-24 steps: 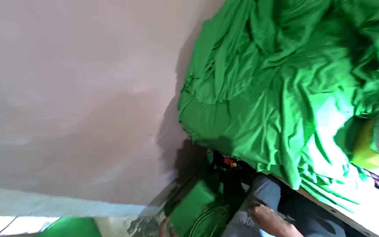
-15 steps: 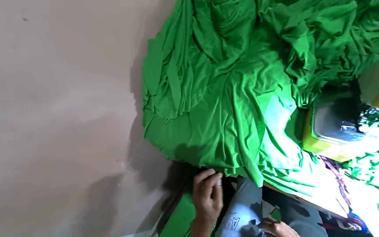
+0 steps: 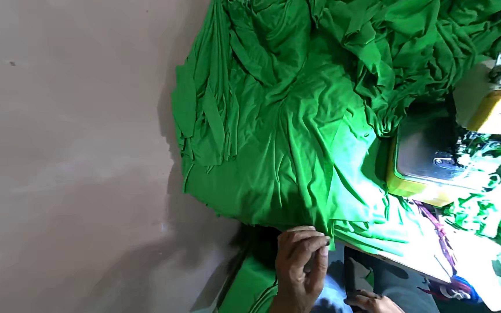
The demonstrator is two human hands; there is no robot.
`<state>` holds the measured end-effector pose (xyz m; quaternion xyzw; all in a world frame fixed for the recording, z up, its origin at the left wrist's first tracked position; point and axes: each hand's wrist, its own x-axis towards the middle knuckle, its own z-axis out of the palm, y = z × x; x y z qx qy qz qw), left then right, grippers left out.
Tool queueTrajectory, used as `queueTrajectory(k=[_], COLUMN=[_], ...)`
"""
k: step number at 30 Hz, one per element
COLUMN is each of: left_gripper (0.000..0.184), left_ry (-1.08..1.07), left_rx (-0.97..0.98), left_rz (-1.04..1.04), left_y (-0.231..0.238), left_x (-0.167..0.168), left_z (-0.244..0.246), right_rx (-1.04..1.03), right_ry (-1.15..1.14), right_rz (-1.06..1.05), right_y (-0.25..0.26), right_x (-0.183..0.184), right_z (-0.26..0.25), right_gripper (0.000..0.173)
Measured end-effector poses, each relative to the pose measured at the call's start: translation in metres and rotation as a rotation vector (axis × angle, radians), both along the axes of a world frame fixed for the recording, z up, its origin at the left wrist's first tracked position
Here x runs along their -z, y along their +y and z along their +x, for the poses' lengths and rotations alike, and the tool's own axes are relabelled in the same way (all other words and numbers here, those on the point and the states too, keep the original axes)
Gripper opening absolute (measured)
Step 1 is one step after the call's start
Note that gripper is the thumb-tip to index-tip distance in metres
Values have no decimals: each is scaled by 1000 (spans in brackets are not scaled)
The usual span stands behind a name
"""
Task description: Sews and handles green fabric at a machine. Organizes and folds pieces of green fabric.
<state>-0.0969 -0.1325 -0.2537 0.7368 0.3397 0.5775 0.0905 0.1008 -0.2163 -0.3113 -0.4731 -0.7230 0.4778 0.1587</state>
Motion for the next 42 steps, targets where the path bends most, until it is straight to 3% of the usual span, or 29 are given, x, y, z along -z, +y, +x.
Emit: queueTrajectory(k=[3,8,15,19,23,27,31,36,42], left_gripper=[18,15,8,12,10,10,12,15,5], left_ry=[-44,-29,-136,-209,-105,-166,-214,-118,-103], left_rx=[88,51,56,98,-40,-55,-95,-132,-212], left_rz=[-68,-3,-116,-37,166,49,14,132,308], left_y=[-1,9,14,19,22,24,26,33,54], left_x=[-29,-53,-99,-143,-161,-163,-173,-202,-237], left_z=[-11,-13,-43,-65,-77,-93,-103,-127,-148], right_rx=[24,172,279,292,266,348,375,282,124], right_ry=[134,239,259,164,-78,-226,-45,104,-94], right_rz=[222,640,828,1020,1277,1449,1470,1302,1158], right_y=[7,34,57,72,97,122,125,100,99], right_x=[-22,-44,-50,-62,-49,-13,-8,-32,-55], right_z=[3,0,-8,-29,-62,-81,-80,-58,-32], right_gripper=[22,21,28,25,22,17,17,20,28])
